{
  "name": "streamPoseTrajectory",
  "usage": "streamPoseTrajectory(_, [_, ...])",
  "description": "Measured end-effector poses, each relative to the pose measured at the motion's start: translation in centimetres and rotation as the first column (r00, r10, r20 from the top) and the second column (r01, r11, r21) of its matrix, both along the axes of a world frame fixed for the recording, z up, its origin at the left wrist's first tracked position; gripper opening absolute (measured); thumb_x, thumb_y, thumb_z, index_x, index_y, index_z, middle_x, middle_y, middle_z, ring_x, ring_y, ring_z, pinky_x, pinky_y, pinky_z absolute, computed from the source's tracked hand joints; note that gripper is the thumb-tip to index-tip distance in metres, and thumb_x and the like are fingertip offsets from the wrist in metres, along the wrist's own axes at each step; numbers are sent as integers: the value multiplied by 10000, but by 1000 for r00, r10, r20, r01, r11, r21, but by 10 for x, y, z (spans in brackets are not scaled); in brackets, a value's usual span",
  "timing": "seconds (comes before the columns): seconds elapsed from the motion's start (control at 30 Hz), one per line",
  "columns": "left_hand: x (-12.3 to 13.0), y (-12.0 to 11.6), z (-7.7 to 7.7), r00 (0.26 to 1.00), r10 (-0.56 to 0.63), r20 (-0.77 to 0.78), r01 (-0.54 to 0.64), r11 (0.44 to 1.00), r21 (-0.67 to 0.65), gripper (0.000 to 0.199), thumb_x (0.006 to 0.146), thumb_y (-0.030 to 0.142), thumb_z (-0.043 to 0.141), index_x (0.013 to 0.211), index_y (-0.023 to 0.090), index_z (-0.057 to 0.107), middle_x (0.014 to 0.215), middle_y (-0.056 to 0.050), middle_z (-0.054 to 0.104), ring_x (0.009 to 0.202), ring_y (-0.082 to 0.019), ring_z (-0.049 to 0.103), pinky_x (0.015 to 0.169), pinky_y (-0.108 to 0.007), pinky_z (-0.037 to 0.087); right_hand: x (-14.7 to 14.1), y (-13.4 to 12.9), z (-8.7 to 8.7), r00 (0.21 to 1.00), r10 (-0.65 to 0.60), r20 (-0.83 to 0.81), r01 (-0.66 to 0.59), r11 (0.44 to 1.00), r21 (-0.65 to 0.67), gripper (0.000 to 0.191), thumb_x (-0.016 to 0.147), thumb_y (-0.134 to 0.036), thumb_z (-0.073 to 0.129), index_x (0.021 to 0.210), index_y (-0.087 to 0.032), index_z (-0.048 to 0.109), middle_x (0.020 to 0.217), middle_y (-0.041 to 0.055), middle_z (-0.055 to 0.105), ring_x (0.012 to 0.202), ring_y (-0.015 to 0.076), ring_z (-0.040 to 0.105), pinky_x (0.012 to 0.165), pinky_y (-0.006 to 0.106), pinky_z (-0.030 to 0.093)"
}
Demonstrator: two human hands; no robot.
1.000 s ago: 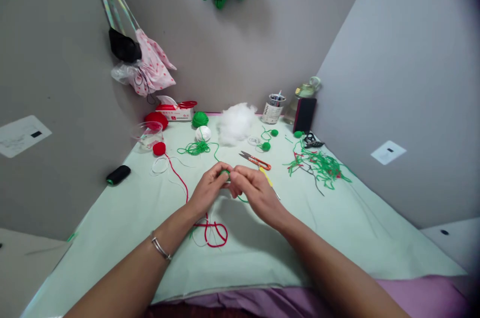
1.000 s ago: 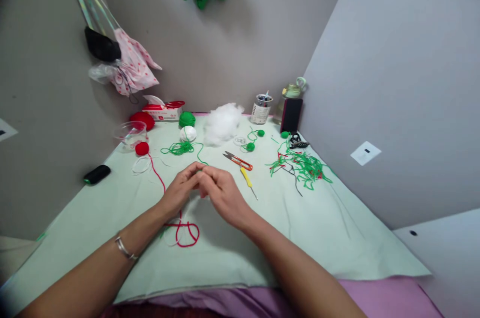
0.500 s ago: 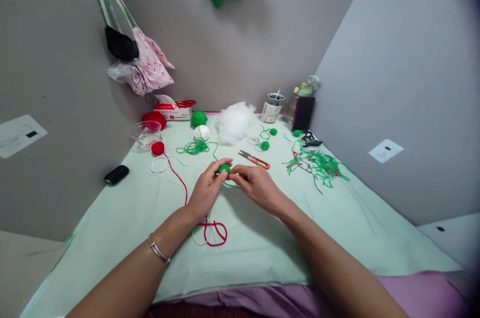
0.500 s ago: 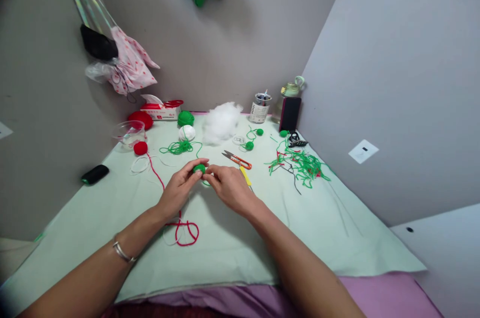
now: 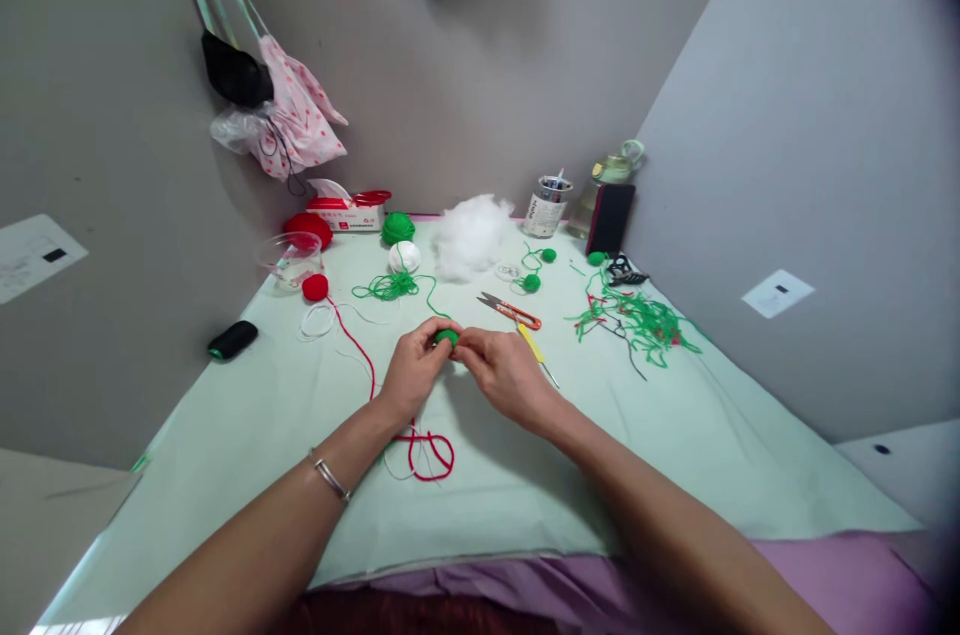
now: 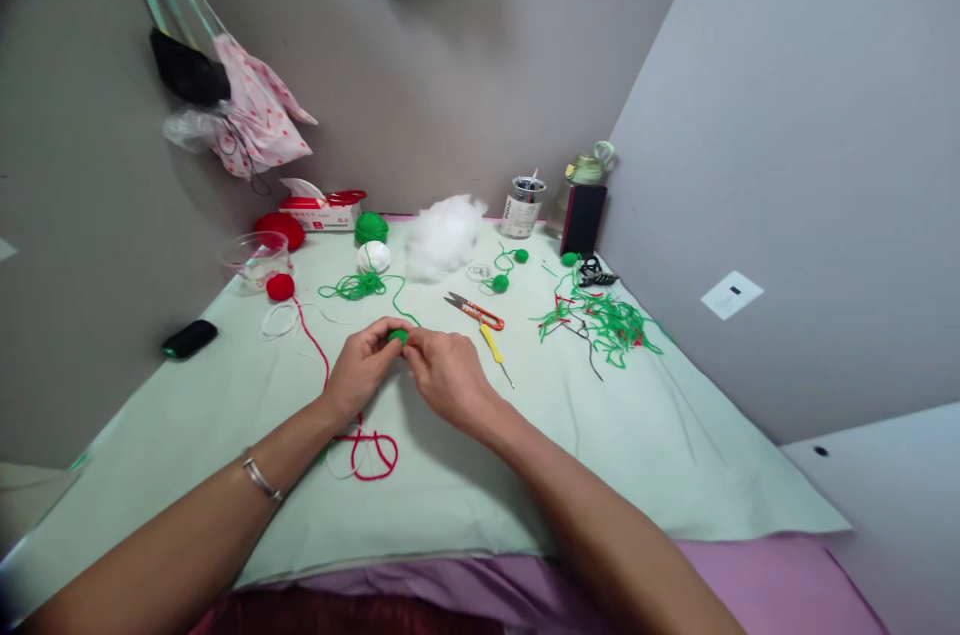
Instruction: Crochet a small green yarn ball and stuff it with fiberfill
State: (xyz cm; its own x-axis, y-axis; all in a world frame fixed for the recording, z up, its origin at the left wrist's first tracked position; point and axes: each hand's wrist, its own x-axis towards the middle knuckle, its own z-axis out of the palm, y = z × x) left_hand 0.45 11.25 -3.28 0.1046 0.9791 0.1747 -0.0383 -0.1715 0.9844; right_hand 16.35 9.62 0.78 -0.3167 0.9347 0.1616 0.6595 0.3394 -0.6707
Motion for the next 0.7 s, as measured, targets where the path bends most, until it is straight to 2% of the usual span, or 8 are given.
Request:
streamPoseTrajectory(0.2, [-11, 12, -4, 997, 65, 47, -64, 998, -24, 82, 811, 212, 675, 874, 202, 727, 786, 10, 715, 648, -148, 621, 656, -273, 531, -7, -1, 0, 996, 35, -79, -40, 997, -63, 195, 991, -229, 591, 908, -199, 765, 805, 26, 700, 683, 158, 530, 674, 282, 350])
streamPoseTrajectory(0.3, [-27, 22, -1, 985, 143, 93, -141, 990, -33, 89, 926, 260, 672, 979, 192, 692, 866, 4, 705, 632, -123, 602, 634, -264, 533, 0, -3, 15, 955, 162, -247, -208, 963, -170, 184, 966, -351, 677, 947, -189, 762, 914, 32, 722, 722, 140, 540, 665, 263, 388])
streamPoseTrajectory(0.4, [-45, 34, -1, 968, 216, 125, -208, 976, -69, 243, 1013, 360, 666, 1150, 161, 677, 1068, -54, 716, 797, -160, 677, 715, -325, 597, 13, -12, 33, 849, 308, -430, -476, 799, -368, 326, 1003, -472, 631, 1113, -181, 728, 701, -15, 669, 587, 118, 436, 574, 255, 350])
streamPoseTrajectory(0.5, [-57, 44, -5, 960, 247, 134, -230, 964, -131, 356, 1017, 387, 673, 1296, 166, 658, 1245, -104, 704, 1012, -233, 716, 854, -430, 631, 29, -28, 50, 794, 377, -476, -560, 758, -335, 381, 1046, -506, 571, 1144, -185, 749, 608, -25, 610, 553, 122, 471, 576, 259, 377])
streamPoseTrajectory(0.57, [-61, 49, -7, 956, 259, 135, -236, 957, -166, 382, 1013, 379, 680, 1334, 174, 648, 1314, -116, 687, 1089, -259, 709, 912, -471, 624, 40, -37, 58, 713, 466, -524, -662, 695, -282, 347, 1045, -485, 598, 1141, -196, 766, 650, 0, 657, 507, 114, 510, 553, 255, 415])
streamPoseTrajectory(0.63, [-64, 53, -9, 955, 266, 135, -238, 952, -194, 390, 1011, 376, 684, 1344, 176, 646, 1339, -120, 679, 1118, -269, 703, 934, -486, 618, 48, -42, 63, 544, 656, -522, -825, 532, -191, 294, 1069, -384, 574, 1086, -193, 797, 675, 42, 711, 484, 117, 548, 541, 254, 436])
streamPoseTrajectory(0.67, [-64, 54, -9, 954, 267, 134, -237, 950, -205, 392, 1010, 375, 685, 1346, 177, 645, 1344, -121, 677, 1124, -270, 701, 938, -489, 616, 51, -43, 63, 383, 749, -541, -900, 434, -35, 258, 1043, -356, 616, 1041, -183, 808, 607, 41, 695, 449, 118, 532, 503, 248, 414])
streamPoseTrajectory(0.7, [-64, 55, -9, 954, 268, 134, -236, 948, -214, 393, 1010, 375, 685, 1348, 177, 645, 1347, -122, 676, 1127, -271, 701, 940, -490, 616, 53, -43, 64, 313, 790, -527, -919, 393, 42, 250, 1038, -330, 614, 1009, -179, 811, 578, 48, 690, 436, 123, 524, 500, 251, 411])
